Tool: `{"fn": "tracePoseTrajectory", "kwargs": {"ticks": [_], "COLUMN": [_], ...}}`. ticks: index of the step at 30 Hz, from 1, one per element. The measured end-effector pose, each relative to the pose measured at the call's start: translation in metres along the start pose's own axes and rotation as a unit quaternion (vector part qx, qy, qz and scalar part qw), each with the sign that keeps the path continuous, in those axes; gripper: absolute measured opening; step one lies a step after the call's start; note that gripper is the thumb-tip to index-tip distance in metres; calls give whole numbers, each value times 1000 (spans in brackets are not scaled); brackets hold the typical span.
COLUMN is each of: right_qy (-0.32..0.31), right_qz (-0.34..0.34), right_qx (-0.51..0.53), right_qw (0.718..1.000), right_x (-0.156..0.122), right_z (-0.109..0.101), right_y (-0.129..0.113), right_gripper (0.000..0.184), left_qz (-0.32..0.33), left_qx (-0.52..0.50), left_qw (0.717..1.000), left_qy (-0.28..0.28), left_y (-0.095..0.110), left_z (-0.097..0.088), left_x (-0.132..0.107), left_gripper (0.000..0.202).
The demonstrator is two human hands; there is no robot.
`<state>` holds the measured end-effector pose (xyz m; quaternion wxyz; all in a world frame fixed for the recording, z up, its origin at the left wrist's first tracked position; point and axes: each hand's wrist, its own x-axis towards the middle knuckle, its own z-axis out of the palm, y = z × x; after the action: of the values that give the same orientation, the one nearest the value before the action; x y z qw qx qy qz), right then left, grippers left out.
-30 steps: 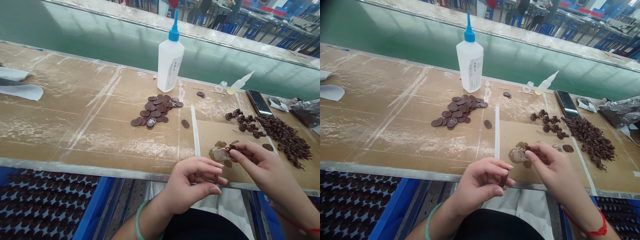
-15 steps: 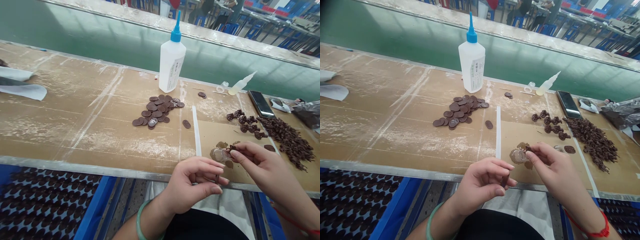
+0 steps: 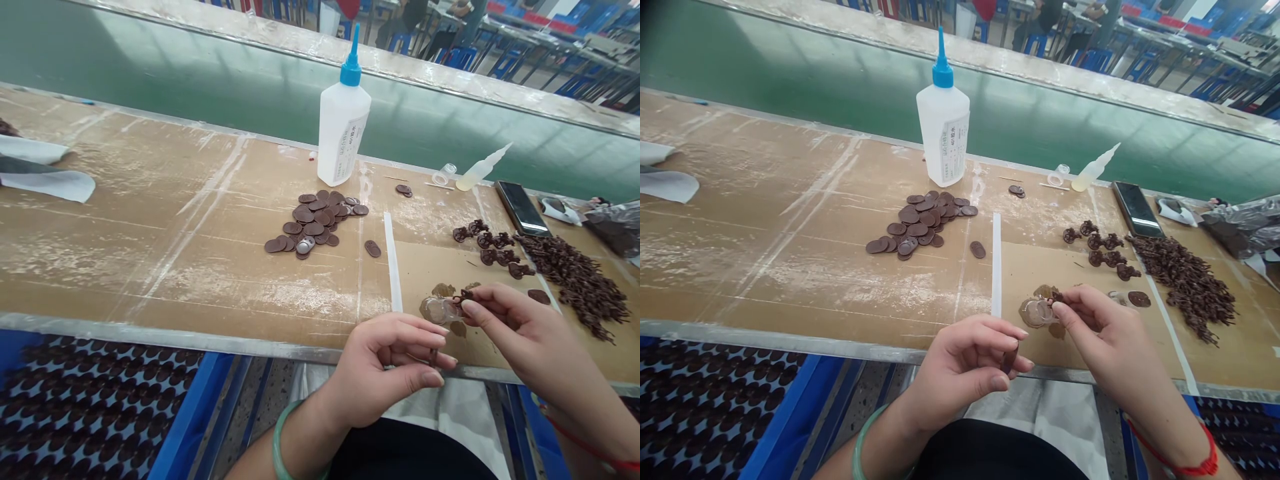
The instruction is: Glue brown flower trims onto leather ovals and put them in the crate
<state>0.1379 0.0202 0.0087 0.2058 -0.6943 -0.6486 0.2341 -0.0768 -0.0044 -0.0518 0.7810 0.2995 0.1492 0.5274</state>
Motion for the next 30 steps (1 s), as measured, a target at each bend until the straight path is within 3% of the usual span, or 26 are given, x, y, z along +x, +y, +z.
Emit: {"fn": "tracePoseTrajectory", "kwargs": {"ticks": [8,13,30], "right_qy": [-11,-9,-11], "right_qz": [23,68,35], "right_qx": [21,90,67], "right_qw": [999,994,997], "right_x": [1,3,1], "right_z": [-2,1,6], "right_y": [-5,-7,-9], "right_gripper": [36,43,33], "left_qz": [-20,-14,-20], "left_qx": [4,-4,-20], "left_qw": [1000,1000,999], "left_qy": [19,12,33], "left_y": [-1,1,2], "left_z": [-1,-2,-1], "left_x": [-1,0,1], "left_gripper": [36,36,35]}}
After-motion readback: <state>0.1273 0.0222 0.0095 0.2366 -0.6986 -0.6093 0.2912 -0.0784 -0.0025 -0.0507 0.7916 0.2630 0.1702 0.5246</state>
